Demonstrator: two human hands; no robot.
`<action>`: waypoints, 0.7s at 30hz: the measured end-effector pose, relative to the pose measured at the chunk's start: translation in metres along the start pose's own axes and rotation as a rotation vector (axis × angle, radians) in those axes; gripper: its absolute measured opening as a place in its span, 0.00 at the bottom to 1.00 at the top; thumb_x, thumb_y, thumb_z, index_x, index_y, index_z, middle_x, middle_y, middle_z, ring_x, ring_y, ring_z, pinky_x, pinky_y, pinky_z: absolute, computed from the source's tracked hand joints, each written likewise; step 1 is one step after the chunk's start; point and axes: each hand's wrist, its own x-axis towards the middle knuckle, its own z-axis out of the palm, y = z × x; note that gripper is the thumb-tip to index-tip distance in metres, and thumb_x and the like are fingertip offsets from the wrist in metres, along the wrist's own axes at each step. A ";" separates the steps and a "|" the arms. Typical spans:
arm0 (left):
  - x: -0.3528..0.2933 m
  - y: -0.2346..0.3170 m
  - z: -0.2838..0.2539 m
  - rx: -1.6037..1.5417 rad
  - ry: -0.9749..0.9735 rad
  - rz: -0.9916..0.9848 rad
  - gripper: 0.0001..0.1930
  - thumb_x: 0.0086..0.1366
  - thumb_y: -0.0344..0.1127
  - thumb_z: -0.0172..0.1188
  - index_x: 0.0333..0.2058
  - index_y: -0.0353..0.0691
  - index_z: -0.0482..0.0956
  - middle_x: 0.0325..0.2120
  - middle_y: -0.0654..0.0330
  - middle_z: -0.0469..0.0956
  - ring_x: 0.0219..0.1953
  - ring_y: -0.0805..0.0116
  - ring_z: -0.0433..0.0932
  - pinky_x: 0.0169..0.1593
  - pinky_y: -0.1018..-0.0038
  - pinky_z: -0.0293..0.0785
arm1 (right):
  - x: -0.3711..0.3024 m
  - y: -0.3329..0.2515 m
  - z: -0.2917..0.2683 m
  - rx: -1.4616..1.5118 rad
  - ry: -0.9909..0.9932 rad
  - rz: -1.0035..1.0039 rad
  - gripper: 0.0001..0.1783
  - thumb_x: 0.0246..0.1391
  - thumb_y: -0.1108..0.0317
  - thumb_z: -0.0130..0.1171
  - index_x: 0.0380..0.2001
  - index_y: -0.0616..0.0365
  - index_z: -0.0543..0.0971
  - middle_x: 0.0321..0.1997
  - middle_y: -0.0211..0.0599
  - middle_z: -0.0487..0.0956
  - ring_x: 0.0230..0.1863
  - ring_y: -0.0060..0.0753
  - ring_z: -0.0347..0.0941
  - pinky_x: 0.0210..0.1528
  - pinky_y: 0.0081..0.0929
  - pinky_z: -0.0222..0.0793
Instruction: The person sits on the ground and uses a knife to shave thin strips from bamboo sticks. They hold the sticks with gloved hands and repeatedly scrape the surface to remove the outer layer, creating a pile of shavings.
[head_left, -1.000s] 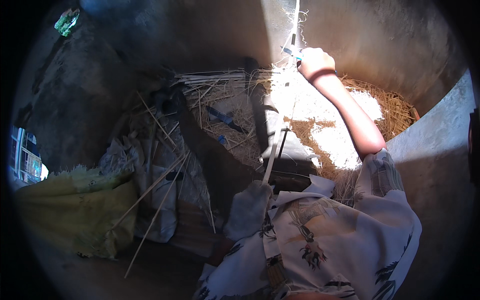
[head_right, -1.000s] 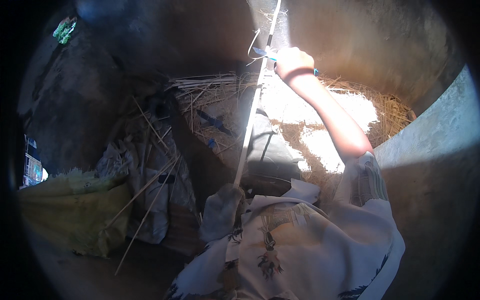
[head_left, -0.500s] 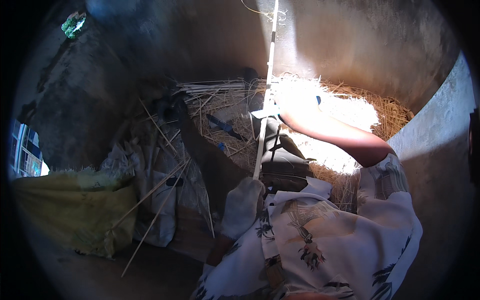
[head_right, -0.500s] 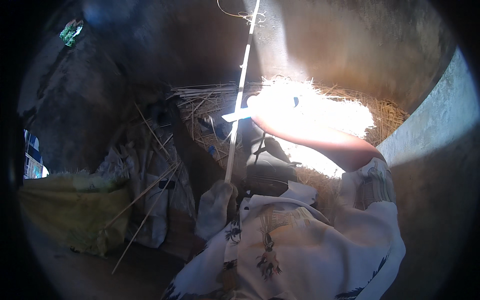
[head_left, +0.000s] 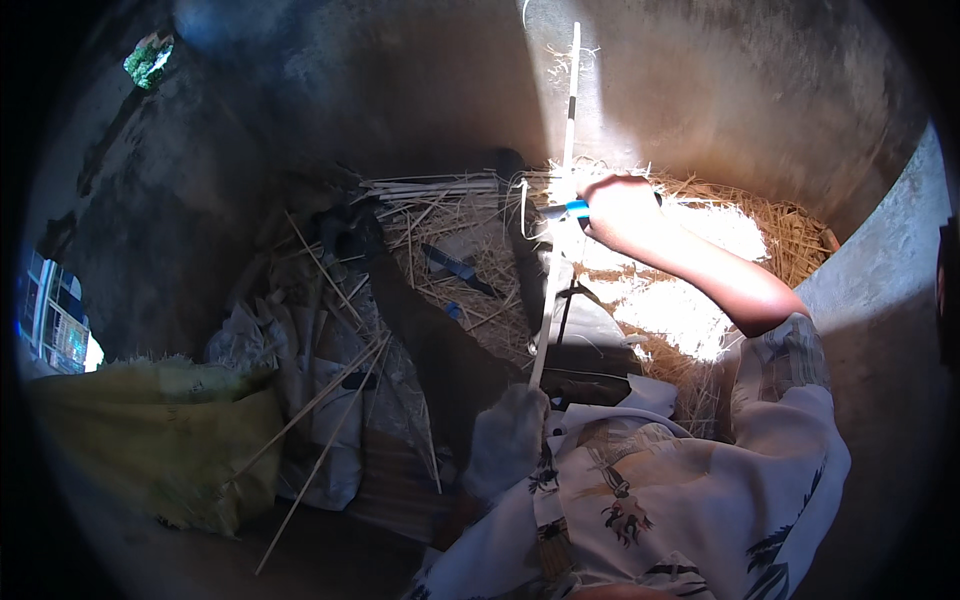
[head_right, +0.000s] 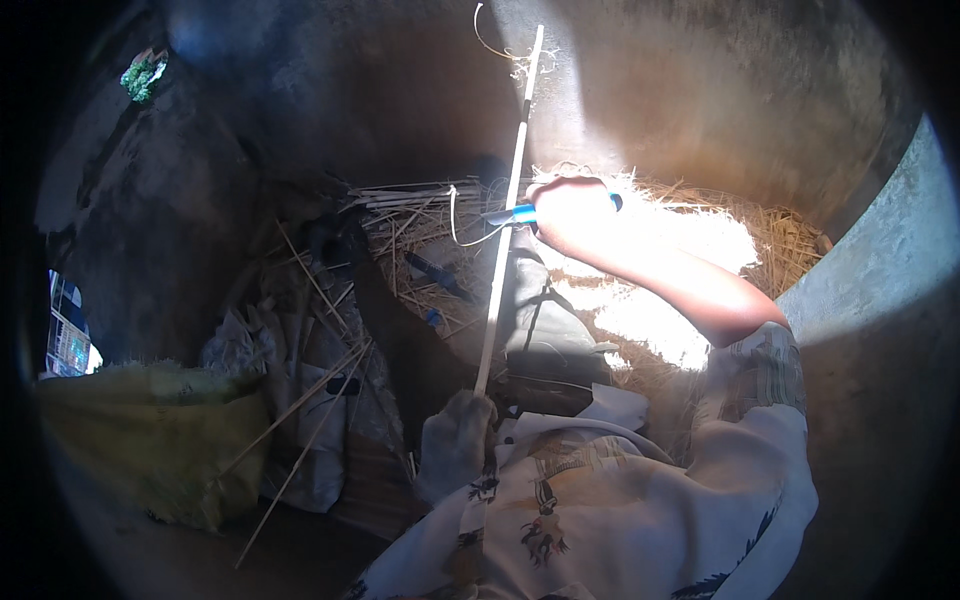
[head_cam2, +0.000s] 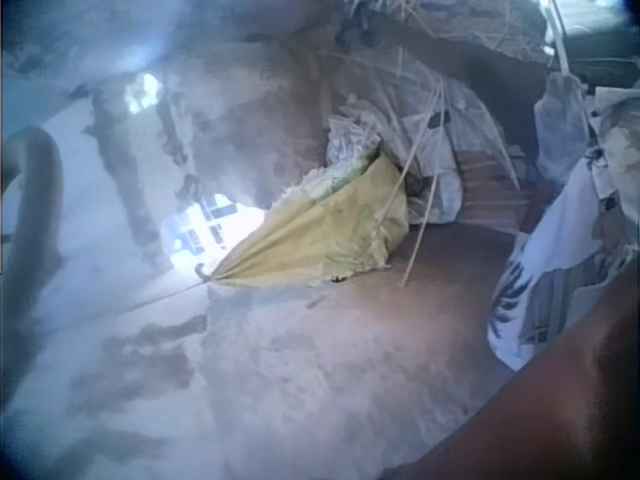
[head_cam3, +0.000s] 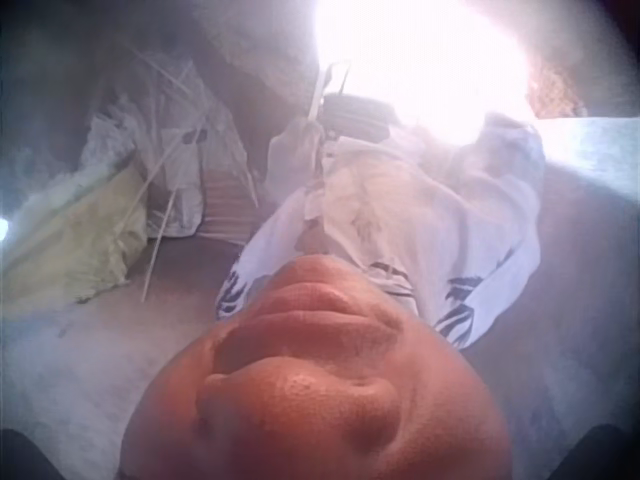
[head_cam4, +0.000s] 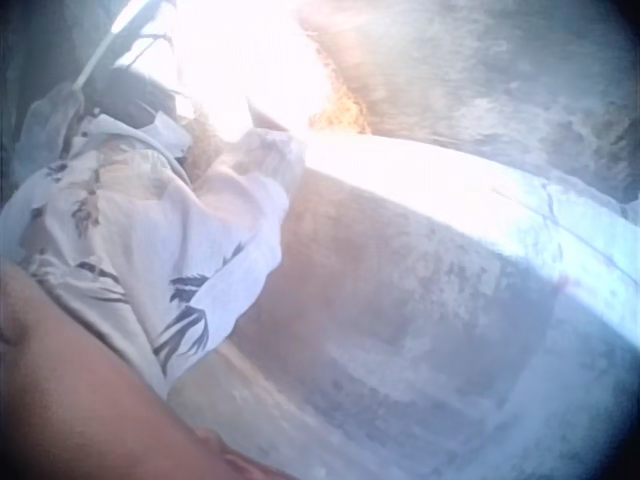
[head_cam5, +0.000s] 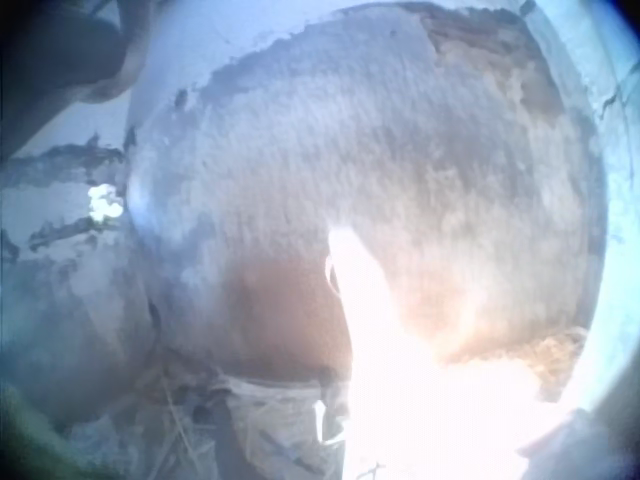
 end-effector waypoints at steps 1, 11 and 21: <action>-0.002 -0.001 0.001 0.043 -0.010 -0.011 0.06 0.64 0.29 0.54 0.40 0.38 0.73 0.32 0.53 0.72 0.26 0.53 0.79 0.26 0.58 0.76 | 0.018 0.008 0.019 0.051 0.073 0.069 0.11 0.54 0.64 0.58 0.39 0.55 0.83 0.35 0.50 0.85 0.38 0.52 0.83 0.43 0.43 0.79; 0.003 -0.017 0.010 0.223 0.007 0.178 0.07 0.64 0.30 0.55 0.41 0.38 0.74 0.33 0.53 0.73 0.25 0.54 0.79 0.23 0.60 0.76 | 0.046 0.043 0.039 0.052 0.106 0.094 0.10 0.52 0.65 0.60 0.37 0.54 0.84 0.33 0.47 0.84 0.40 0.50 0.83 0.46 0.44 0.78; -0.007 0.004 0.004 0.066 -0.090 -0.039 0.06 0.65 0.31 0.55 0.39 0.38 0.73 0.33 0.51 0.73 0.27 0.51 0.79 0.26 0.56 0.77 | 0.084 0.075 0.012 0.328 0.146 0.393 0.11 0.55 0.66 0.58 0.34 0.59 0.85 0.35 0.51 0.85 0.39 0.50 0.84 0.43 0.42 0.79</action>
